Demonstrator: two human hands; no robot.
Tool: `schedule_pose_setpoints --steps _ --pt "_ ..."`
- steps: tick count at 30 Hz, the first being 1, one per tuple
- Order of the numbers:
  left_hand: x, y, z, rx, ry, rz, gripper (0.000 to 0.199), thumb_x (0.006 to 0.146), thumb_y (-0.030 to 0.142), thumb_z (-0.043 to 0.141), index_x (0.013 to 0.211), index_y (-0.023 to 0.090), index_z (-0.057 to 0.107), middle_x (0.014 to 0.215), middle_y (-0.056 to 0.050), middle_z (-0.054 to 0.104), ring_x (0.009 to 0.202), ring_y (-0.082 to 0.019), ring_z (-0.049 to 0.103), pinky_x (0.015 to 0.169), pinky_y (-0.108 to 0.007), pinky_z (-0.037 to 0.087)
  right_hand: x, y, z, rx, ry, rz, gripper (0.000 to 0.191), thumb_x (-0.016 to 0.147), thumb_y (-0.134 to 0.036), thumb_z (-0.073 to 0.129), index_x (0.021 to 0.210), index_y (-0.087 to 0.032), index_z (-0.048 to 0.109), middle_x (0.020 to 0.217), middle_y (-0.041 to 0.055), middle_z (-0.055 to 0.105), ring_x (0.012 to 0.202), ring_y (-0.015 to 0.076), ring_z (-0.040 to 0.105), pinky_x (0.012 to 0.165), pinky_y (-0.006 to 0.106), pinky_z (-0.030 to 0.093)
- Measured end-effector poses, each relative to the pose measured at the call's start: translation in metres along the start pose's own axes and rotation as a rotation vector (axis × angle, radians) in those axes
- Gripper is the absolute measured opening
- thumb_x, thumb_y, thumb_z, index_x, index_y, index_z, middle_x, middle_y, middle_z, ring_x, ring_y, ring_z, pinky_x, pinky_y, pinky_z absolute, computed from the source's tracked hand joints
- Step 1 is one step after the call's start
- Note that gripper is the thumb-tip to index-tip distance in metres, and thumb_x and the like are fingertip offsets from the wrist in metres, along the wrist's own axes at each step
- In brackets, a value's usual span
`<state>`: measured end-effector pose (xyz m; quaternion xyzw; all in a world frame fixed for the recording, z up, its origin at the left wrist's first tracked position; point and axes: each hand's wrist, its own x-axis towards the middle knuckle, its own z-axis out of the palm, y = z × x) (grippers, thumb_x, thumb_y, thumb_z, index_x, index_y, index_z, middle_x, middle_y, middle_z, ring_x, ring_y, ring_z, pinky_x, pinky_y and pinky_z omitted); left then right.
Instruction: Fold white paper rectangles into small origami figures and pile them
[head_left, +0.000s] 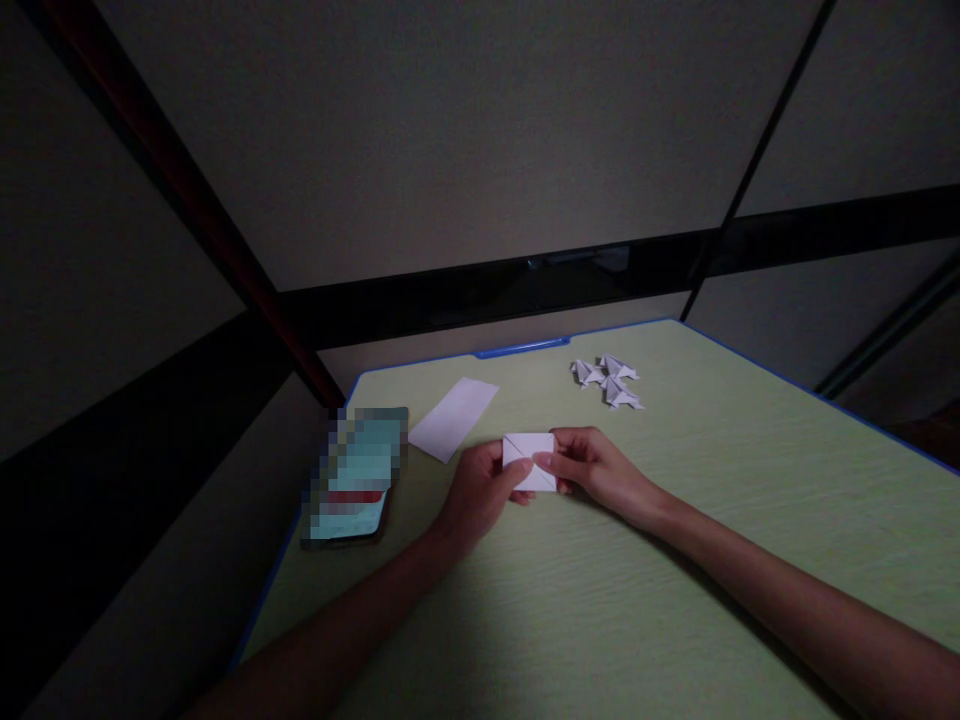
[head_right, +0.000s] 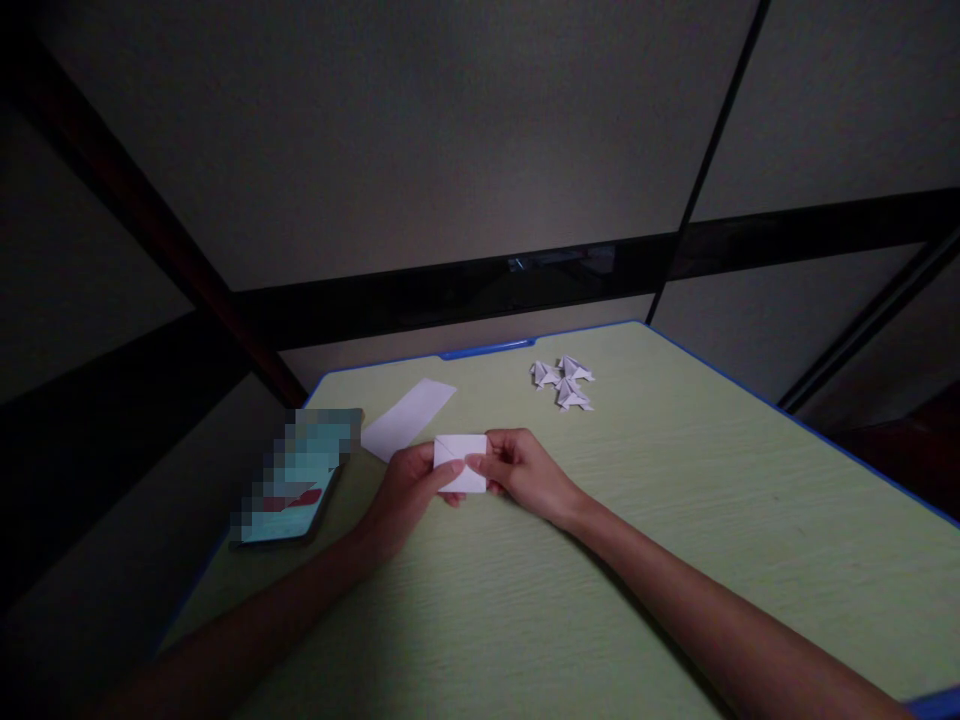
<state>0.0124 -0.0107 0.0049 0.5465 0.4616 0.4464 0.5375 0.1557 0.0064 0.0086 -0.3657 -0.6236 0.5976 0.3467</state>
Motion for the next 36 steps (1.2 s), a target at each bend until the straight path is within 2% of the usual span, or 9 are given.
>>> schedule_pose_setpoints --steps 6,9,14,18,25,31,36 --pt "0.002 -0.0001 0.0006 0.018 -0.002 -0.032 0.018 0.063 0.02 0.051 0.07 0.006 0.061 0.049 -0.002 0.059 0.041 -0.008 0.051 0.042 -0.019 0.043 0.0016 0.0008 -0.0079 0.032 -0.038 0.017 0.032 0.062 -0.038 0.062 0.052 -0.012 0.047 0.044 -0.0037 0.045 0.04 0.0043 0.036 0.042 0.021 0.022" --pt "0.0026 0.0013 0.0019 0.018 -0.002 -0.038 0.019 0.063 0.02 0.051 0.072 0.006 0.061 0.052 -0.003 0.06 0.043 -0.009 0.052 0.041 -0.019 0.044 0.0011 0.0004 -0.0092 0.039 -0.048 0.038 0.032 0.062 -0.037 0.063 0.05 -0.012 0.047 0.043 -0.003 0.046 0.039 0.0044 0.037 0.042 0.021 0.023" --pt "0.0018 0.0029 0.0027 -0.004 0.002 -0.035 0.025 0.063 0.027 0.054 0.076 0.007 0.061 0.063 -0.006 0.064 0.05 -0.011 0.055 0.04 -0.019 0.043 -0.0009 0.0002 -0.0062 0.056 0.03 0.061 0.03 0.059 -0.037 0.065 0.051 -0.013 0.048 0.044 -0.003 0.049 0.036 0.004 0.037 0.039 0.02 0.024" --pt "0.0011 0.001 0.0001 0.007 0.012 -0.012 0.025 0.065 0.029 0.055 0.072 0.007 0.061 0.057 -0.005 0.062 0.045 -0.009 0.052 0.041 -0.018 0.042 -0.0016 -0.0007 -0.0033 0.096 0.042 0.076 0.03 0.06 -0.036 0.064 0.05 -0.013 0.048 0.045 -0.0019 0.051 0.037 0.0042 0.038 0.04 0.02 0.025" --pt "-0.0002 -0.0004 -0.0015 0.017 -0.003 -0.006 0.022 0.063 0.03 0.058 0.063 0.008 0.06 0.049 -0.002 0.057 0.043 -0.009 0.05 0.041 -0.019 0.04 -0.0019 -0.0005 -0.0044 0.163 0.153 -0.028 0.024 0.059 -0.03 0.066 0.053 -0.014 0.049 0.044 -0.0045 0.046 0.039 0.0043 0.035 0.041 0.021 0.022" --pt "-0.0017 0.0031 0.0004 0.009 0.006 -0.005 0.021 0.064 0.029 0.057 0.064 0.008 0.06 0.051 -0.002 0.058 0.044 -0.009 0.049 0.042 -0.019 0.039 -0.0009 0.0026 -0.0055 0.218 0.102 -0.015 0.027 0.066 -0.035 0.059 0.055 -0.013 0.049 0.046 -0.0028 0.049 0.04 0.0046 0.037 0.042 0.021 0.024" --pt "-0.0004 0.0012 -0.0006 -0.023 0.056 0.007 0.021 0.065 0.028 0.057 0.067 0.008 0.06 0.054 -0.002 0.058 0.046 -0.009 0.049 0.043 -0.019 0.039 -0.0009 0.0002 -0.0049 0.063 0.02 -0.011 0.029 0.063 -0.036 0.063 0.054 -0.013 0.047 0.05 -0.0031 0.048 0.043 0.0051 0.037 0.044 0.021 0.025"
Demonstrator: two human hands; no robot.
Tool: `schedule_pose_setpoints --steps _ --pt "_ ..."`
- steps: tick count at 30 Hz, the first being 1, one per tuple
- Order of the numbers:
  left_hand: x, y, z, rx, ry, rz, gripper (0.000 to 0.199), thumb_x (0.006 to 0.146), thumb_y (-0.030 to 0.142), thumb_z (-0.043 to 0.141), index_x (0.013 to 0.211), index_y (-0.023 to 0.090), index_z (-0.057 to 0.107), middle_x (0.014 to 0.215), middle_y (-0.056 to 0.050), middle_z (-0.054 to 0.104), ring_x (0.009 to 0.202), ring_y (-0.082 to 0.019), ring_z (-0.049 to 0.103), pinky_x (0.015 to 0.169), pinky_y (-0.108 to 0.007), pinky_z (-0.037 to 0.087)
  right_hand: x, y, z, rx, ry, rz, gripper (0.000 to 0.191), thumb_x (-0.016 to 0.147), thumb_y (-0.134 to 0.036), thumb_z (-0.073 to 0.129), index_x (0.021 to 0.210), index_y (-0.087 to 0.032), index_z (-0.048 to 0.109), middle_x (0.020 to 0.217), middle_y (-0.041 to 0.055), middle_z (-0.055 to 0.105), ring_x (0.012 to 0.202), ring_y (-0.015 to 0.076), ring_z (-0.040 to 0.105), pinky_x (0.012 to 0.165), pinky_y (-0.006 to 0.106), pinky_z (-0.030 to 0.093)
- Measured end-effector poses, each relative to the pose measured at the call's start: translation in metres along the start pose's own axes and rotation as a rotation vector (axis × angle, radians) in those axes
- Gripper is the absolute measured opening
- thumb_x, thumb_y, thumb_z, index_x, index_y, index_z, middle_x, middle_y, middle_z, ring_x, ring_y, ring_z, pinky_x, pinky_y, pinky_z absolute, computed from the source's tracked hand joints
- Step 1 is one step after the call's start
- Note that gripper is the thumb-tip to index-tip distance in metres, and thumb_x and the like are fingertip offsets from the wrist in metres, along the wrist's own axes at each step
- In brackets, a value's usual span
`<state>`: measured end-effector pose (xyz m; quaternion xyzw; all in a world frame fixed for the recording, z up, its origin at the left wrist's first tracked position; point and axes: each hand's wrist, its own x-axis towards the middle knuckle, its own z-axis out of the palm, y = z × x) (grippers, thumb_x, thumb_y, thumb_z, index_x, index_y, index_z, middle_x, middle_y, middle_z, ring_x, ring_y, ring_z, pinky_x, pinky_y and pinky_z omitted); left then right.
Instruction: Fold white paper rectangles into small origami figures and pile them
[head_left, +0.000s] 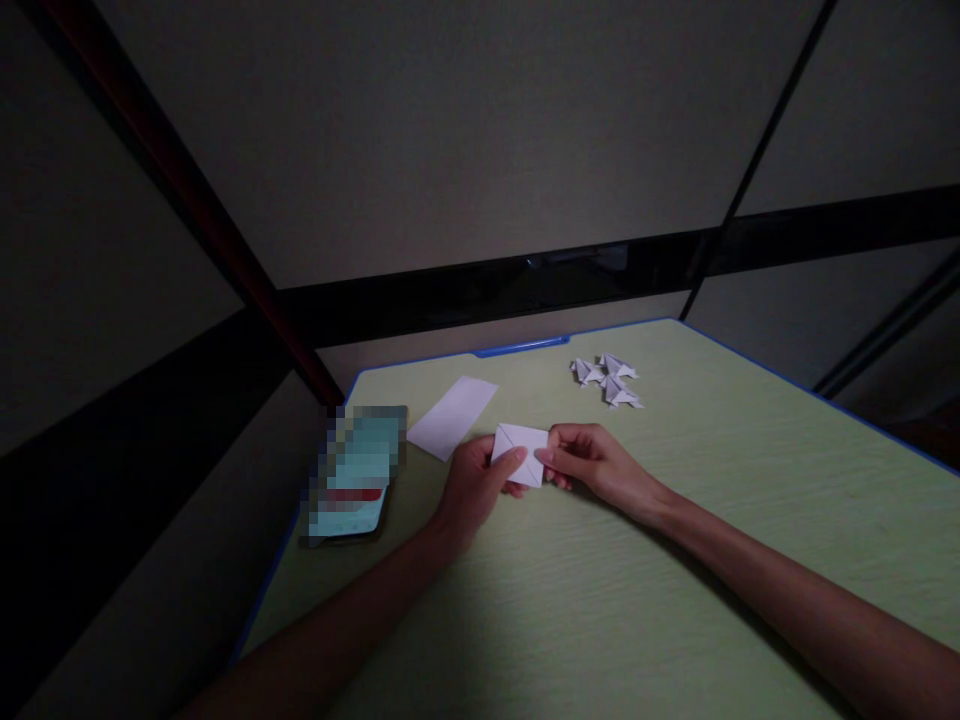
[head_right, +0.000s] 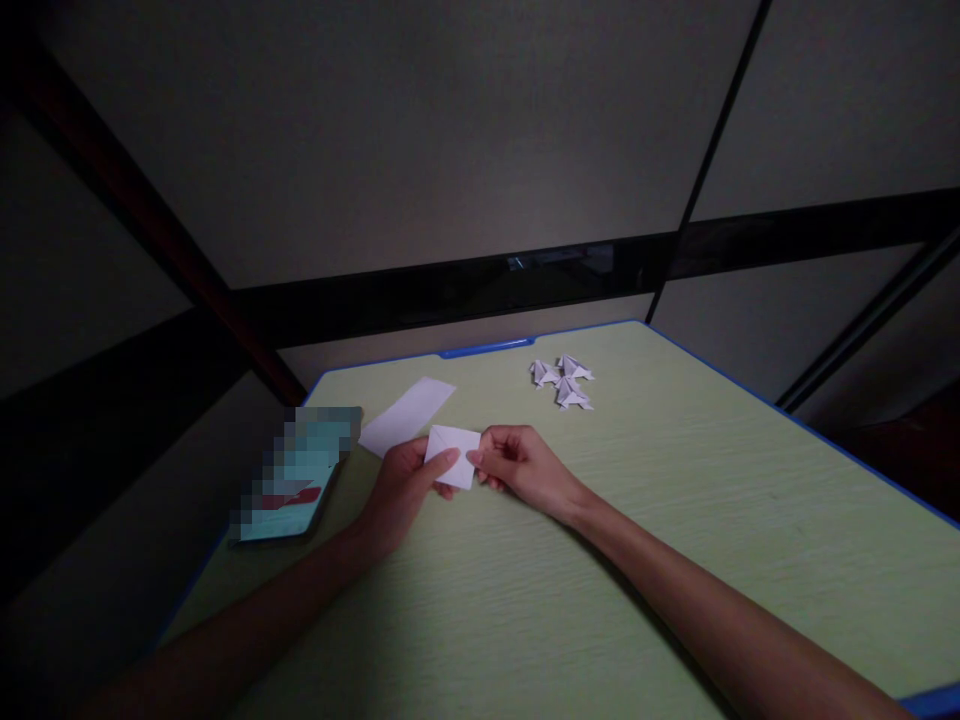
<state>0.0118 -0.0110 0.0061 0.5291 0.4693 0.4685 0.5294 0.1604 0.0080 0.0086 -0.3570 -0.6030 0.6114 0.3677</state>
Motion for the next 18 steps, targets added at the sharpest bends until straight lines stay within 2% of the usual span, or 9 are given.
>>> schedule_pose_setpoints --steps 5,9,18 --pt "0.0019 -0.0046 -0.0029 -0.054 -0.094 0.004 0.021 0.066 0.029 0.056 0.071 0.01 0.06 0.059 -0.003 0.06 0.053 -0.01 0.051 0.045 -0.017 0.038 -0.0021 -0.0032 -0.001 -0.039 -0.058 -0.081 0.03 0.061 -0.037 0.064 0.054 -0.014 0.048 0.051 -0.0038 0.045 0.049 0.0063 0.037 0.048 0.022 0.027" --pt "0.0032 -0.0044 -0.0049 -0.099 -0.124 -0.006 0.02 0.065 0.03 0.057 0.067 0.01 0.058 0.056 -0.001 0.056 0.049 -0.008 0.048 0.045 -0.017 0.037 -0.004 -0.004 -0.0021 -0.071 -0.088 -0.093 0.029 0.062 -0.038 0.063 0.056 -0.014 0.049 0.051 -0.0044 0.043 0.048 0.0061 0.034 0.046 0.021 0.025" --pt "-0.0012 0.0011 -0.0017 0.073 -0.186 -0.026 0.019 0.062 0.028 0.059 0.061 0.01 0.056 0.051 0.001 0.052 0.045 -0.007 0.045 0.042 -0.019 0.037 -0.0039 -0.0072 0.0006 -0.095 0.048 -0.242 0.017 0.065 -0.023 0.062 0.076 -0.015 0.052 0.06 -0.0031 0.045 0.051 0.0067 0.037 0.046 0.021 0.029"
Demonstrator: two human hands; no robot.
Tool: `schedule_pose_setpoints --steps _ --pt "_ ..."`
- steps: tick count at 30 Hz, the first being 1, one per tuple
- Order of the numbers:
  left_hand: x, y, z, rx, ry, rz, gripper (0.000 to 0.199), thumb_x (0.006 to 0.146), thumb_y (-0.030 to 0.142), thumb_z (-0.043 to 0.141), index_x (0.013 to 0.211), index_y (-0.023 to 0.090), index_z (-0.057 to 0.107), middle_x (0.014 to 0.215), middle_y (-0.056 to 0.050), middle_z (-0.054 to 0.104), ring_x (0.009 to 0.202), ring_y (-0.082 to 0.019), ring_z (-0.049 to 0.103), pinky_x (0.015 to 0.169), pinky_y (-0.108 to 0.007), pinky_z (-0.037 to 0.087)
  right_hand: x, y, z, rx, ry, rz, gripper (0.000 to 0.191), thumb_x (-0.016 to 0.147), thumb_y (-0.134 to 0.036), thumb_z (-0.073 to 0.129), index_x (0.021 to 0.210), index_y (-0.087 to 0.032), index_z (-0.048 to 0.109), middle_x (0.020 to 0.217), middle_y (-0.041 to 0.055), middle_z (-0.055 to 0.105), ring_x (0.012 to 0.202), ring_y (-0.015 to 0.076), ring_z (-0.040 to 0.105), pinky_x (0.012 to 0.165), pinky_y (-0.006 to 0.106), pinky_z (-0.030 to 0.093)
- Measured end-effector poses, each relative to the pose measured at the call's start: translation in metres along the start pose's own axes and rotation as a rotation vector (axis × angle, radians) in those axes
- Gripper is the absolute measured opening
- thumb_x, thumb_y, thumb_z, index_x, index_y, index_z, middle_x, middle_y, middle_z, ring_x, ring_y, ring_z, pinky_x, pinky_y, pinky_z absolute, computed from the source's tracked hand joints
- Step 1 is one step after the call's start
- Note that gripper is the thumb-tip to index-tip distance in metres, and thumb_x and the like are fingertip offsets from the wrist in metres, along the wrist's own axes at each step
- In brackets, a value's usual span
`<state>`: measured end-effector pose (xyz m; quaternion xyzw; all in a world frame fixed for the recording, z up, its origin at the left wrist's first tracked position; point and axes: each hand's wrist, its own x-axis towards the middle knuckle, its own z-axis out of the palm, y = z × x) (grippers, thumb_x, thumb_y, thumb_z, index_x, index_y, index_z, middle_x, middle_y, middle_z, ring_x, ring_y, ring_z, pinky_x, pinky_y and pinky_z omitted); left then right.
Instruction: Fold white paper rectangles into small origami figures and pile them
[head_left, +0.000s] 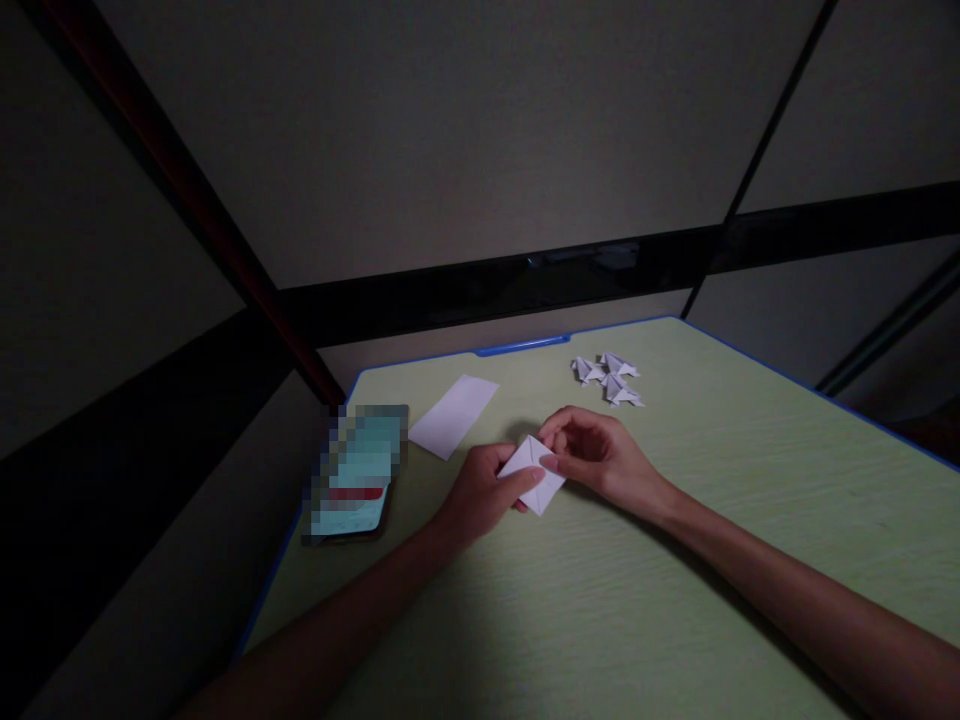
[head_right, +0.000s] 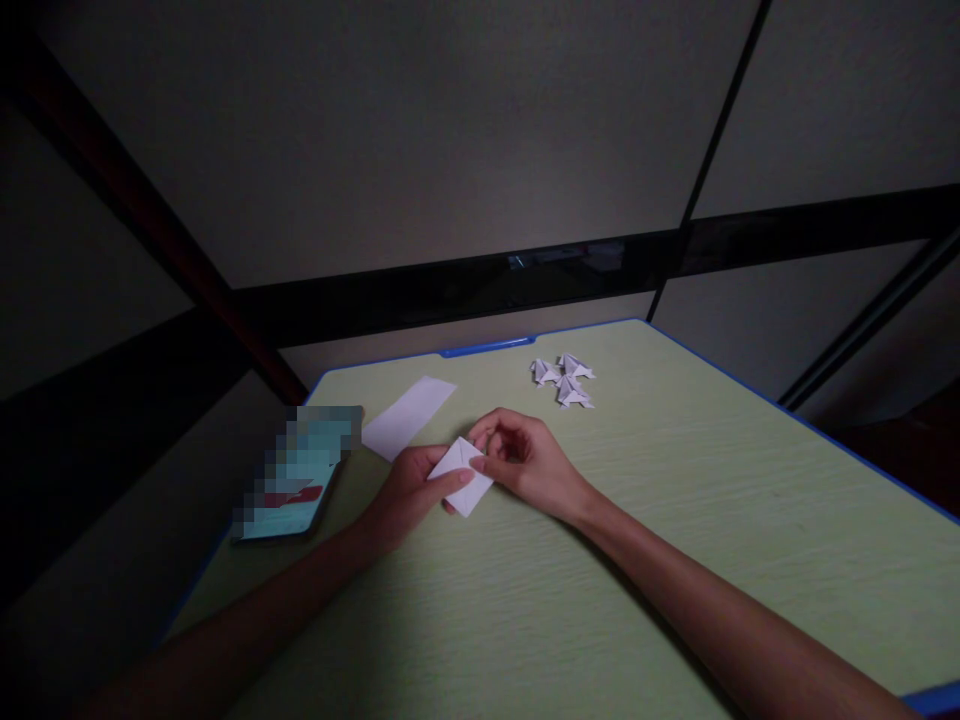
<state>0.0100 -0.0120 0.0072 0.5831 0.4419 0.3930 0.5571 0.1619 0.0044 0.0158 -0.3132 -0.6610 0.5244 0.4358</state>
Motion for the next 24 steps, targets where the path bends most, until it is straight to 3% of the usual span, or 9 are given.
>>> schedule_pose_setpoints --steps 11,17,21,24 --pt "0.0004 0.0028 0.0023 0.065 -0.029 -0.043 0.016 0.06 0.026 0.058 0.059 0.01 0.057 0.051 0.001 0.051 0.045 -0.008 0.046 0.042 -0.018 0.036 0.0002 0.0009 -0.001 -0.05 -0.072 0.014 0.014 0.066 -0.026 0.06 0.068 -0.015 0.052 0.061 -0.0026 0.043 0.052 0.0071 0.037 0.046 0.022 0.028" --pt "0.0002 0.0 0.0005 0.172 0.021 -0.009 0.02 0.059 0.029 0.062 0.059 0.01 0.059 0.051 0.002 0.052 0.046 -0.007 0.042 0.043 -0.019 0.029 -0.0007 -0.0015 0.0013 0.021 -0.019 0.07 0.021 0.065 -0.033 0.061 0.066 -0.015 0.05 0.054 -0.0041 0.043 0.047 0.0066 0.035 0.044 0.022 0.026" --pt "0.0007 -0.0026 -0.0006 0.119 0.063 -0.022 0.02 0.06 0.03 0.062 0.061 0.009 0.061 0.055 -0.001 0.058 0.048 -0.009 0.047 0.046 -0.02 0.033 -0.0002 -0.0015 0.0022 0.065 -0.008 0.057 0.018 0.068 -0.03 0.059 0.066 -0.016 0.049 0.057 -0.003 0.046 0.049 0.0077 0.04 0.047 0.023 0.03" --pt "0.0008 -0.0016 0.0003 0.004 0.063 -0.009 0.019 0.063 0.027 0.059 0.064 0.009 0.063 0.06 -0.004 0.063 0.053 -0.01 0.053 0.052 -0.021 0.038 0.0004 -0.0003 0.0013 0.006 0.034 -0.032 0.013 0.068 -0.027 0.059 0.066 -0.016 0.052 0.066 -0.0005 0.046 0.056 0.0093 0.043 0.051 0.025 0.033"
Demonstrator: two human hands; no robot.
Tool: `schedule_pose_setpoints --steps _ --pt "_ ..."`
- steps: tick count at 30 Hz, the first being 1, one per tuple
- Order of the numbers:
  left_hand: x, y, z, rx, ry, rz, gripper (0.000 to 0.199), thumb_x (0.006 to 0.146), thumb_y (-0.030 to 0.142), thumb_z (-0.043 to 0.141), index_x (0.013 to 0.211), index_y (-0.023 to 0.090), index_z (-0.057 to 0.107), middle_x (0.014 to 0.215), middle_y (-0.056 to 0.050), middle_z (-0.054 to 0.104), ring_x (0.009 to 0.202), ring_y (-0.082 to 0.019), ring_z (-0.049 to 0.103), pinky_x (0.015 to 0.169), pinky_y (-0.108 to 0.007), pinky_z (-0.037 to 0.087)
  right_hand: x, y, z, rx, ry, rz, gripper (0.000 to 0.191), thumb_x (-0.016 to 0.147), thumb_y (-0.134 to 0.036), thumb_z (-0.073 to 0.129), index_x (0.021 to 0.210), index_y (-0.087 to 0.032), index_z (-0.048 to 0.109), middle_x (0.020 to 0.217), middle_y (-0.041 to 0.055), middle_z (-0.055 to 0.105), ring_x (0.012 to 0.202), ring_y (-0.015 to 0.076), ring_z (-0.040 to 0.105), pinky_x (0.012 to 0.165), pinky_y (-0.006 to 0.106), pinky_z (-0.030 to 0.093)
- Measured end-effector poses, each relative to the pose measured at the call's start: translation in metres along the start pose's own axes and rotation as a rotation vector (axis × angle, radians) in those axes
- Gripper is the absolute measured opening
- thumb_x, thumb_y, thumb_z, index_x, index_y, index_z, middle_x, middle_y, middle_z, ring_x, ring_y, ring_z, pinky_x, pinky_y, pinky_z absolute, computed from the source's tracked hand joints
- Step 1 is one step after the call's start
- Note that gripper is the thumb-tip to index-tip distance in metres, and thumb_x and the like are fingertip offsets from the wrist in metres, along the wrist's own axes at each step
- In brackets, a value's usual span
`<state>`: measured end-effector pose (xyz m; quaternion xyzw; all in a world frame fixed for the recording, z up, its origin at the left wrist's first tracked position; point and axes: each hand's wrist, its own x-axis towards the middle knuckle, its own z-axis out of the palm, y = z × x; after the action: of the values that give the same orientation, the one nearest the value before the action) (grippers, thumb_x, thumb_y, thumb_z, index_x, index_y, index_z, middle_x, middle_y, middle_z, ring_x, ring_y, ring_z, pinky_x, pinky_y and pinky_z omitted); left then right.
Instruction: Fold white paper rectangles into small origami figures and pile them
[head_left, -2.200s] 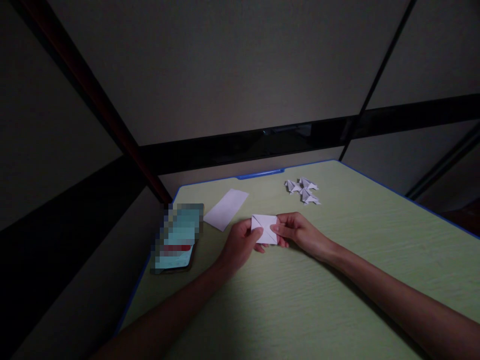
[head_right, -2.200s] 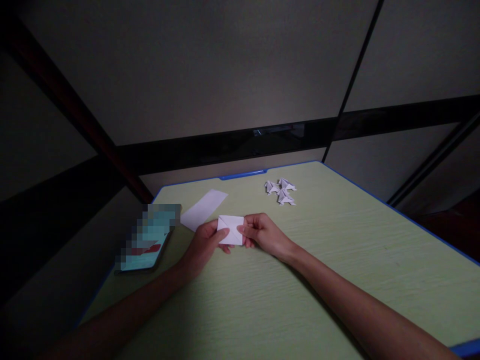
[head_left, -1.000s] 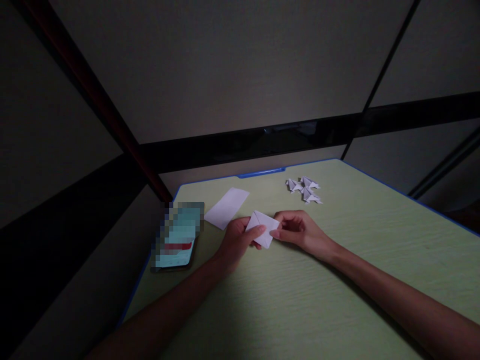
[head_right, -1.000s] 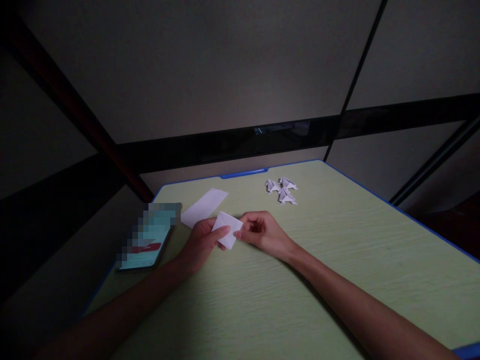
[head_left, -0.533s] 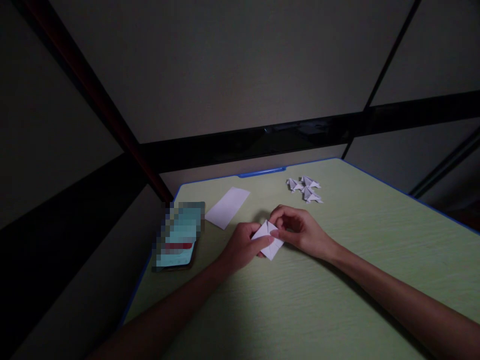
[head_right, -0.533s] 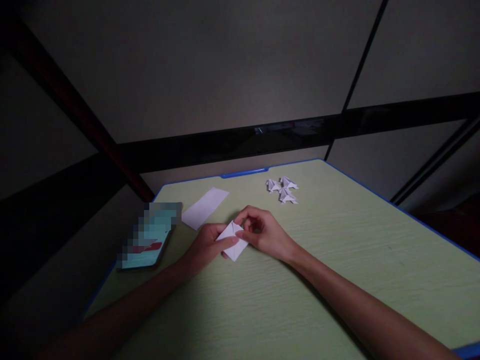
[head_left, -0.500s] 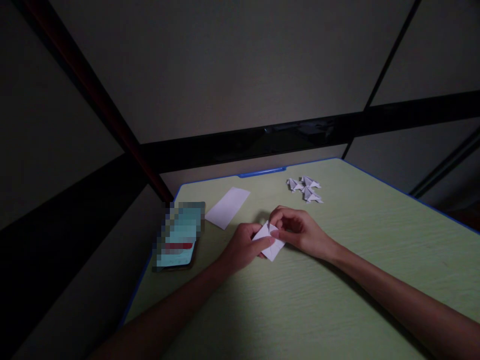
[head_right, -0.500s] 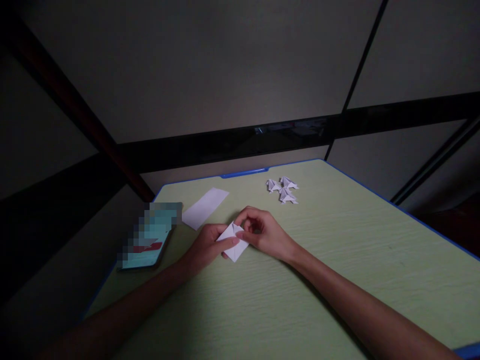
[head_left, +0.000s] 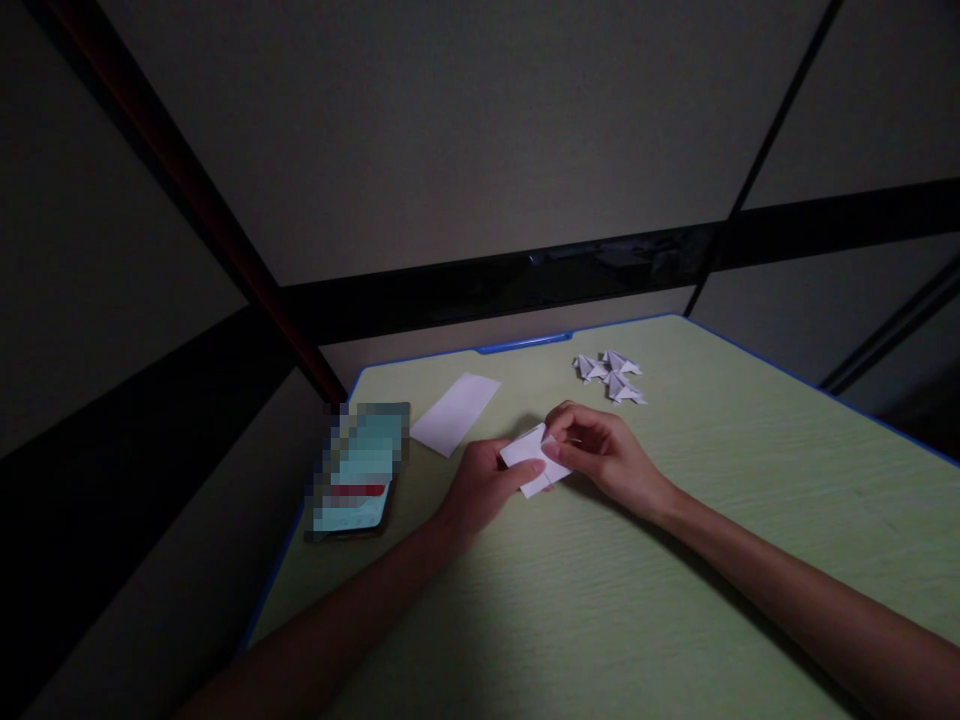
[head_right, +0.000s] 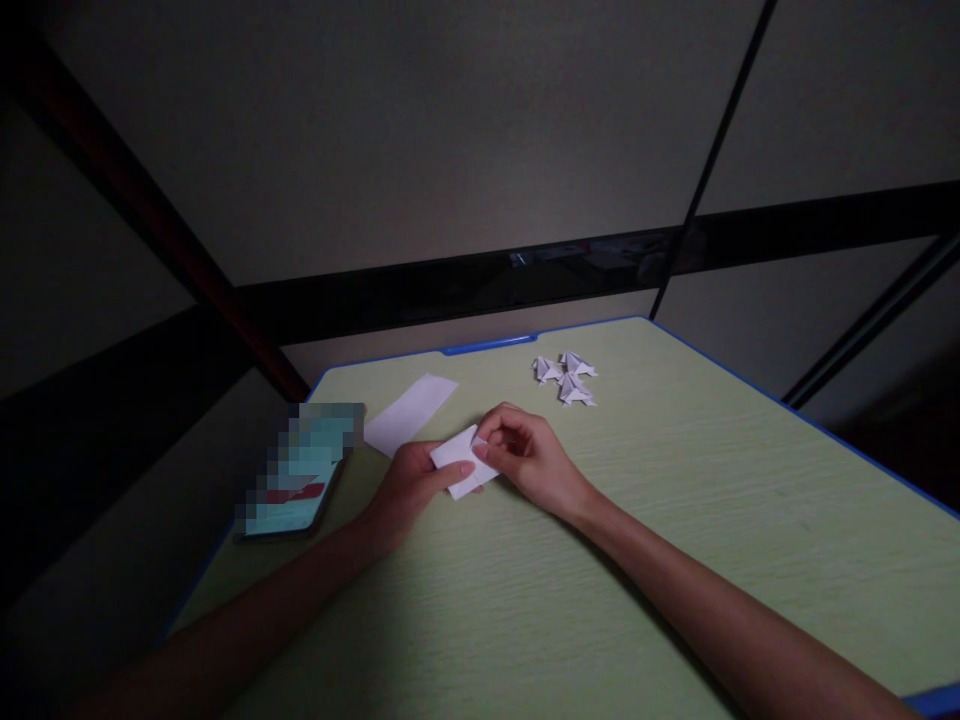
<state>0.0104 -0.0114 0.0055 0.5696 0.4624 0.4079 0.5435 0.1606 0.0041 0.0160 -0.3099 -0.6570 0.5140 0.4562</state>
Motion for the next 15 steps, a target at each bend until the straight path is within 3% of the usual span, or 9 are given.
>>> schedule_pose_setpoints --steps 4,8,12,15 --pt "-0.001 0.004 0.003 -0.125 0.027 -0.057 0.021 0.063 0.024 0.059 0.075 0.008 0.065 0.06 -0.005 0.065 0.054 -0.013 0.059 0.054 -0.023 0.044 -0.001 0.001 -0.003 -0.233 0.055 -0.173 0.004 0.069 -0.018 0.057 0.067 -0.017 0.059 0.074 0.0011 0.043 0.064 0.0111 0.042 0.057 0.026 0.035" --pt "-0.001 0.006 0.004 -0.164 0.039 -0.092 0.023 0.063 0.022 0.059 0.08 0.008 0.064 0.064 -0.005 0.066 0.052 -0.013 0.06 0.053 -0.022 0.047 -0.004 -0.001 -0.005 -0.406 0.028 -0.258 0.01 0.072 -0.016 0.053 0.069 -0.018 0.063 0.063 -0.0001 0.041 0.061 0.0114 0.041 0.054 0.025 0.033" --pt "0.0 0.003 0.004 -0.183 0.1 -0.064 0.022 0.063 0.022 0.059 0.08 0.008 0.064 0.065 -0.004 0.066 0.056 -0.014 0.062 0.056 -0.023 0.049 -0.007 -0.007 -0.003 -0.482 -0.007 -0.204 0.018 0.073 -0.015 0.047 0.076 -0.016 0.065 0.058 0.0001 0.047 0.053 0.0103 0.042 0.048 0.023 0.031" --pt "0.0 0.0 0.006 -0.135 0.154 -0.016 0.023 0.062 0.022 0.06 0.079 0.008 0.065 0.065 -0.003 0.067 0.056 -0.016 0.062 0.055 -0.025 0.05 -0.007 -0.01 0.0 -0.407 0.043 -0.081 0.021 0.07 -0.016 0.046 0.074 -0.013 0.066 0.061 0.0031 0.057 0.057 0.012 0.048 0.051 0.024 0.035"
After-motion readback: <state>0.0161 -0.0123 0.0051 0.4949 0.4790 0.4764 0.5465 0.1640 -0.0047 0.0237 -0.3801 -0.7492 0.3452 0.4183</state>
